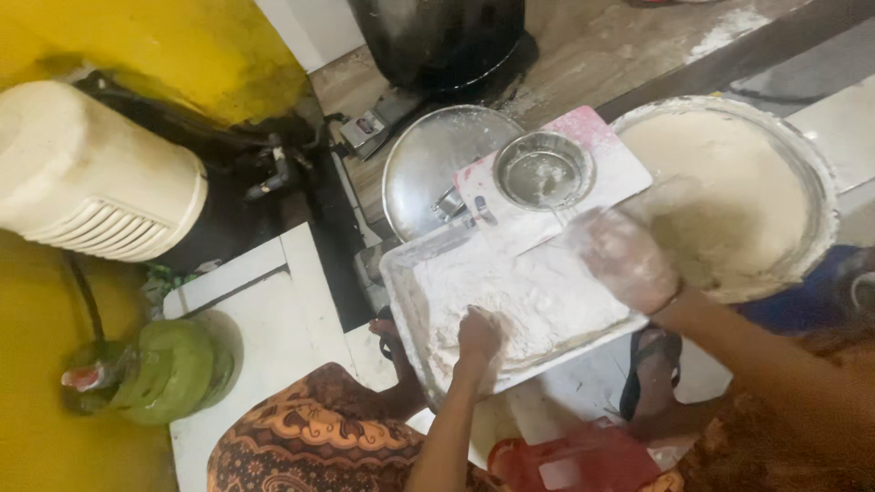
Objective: The person kneels on the floor and repeatedly takes portions of dough, flattens them, and fills them with a small orange ball from a tray of cups. They then seal the dough and drop it into a large pot of boiling water.
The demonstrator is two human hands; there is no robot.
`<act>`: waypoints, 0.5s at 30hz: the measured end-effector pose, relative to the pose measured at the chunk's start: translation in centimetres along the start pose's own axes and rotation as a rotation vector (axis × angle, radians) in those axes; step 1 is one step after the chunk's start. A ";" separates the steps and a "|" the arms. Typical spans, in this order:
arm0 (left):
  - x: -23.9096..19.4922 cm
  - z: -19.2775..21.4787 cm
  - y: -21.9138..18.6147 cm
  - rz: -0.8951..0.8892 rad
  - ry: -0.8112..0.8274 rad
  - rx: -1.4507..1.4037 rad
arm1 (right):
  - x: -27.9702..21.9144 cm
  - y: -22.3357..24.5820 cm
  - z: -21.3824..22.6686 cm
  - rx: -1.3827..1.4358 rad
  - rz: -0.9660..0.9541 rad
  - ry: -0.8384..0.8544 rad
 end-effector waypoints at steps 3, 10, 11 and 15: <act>-0.9 0.6 -1.9 -0.035 -0.029 -0.098 | 1.5 7.5 8.2 -0.972 0.210 -0.149; -4.4 4.8 -8.4 -0.218 -0.285 0.027 | 0.2 10.7 27.1 -2.553 -0.438 -0.523; -4.8 5.3 -8.2 -0.164 -0.316 0.023 | -0.1 8.9 29.5 -2.840 -0.588 -0.294; -5.9 6.4 -9.1 -0.362 -0.455 -0.183 | 0.2 6.7 31.8 -2.673 -0.866 -0.458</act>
Point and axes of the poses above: each hand's wrist, its own x-axis towards the middle knuckle, its own z-axis out of the back of the hand, y = z × x, the point moved 6 cm from there along x, towards the middle knuckle, and after that the axes turned 14 degrees about -x, right-handed, at the moved point
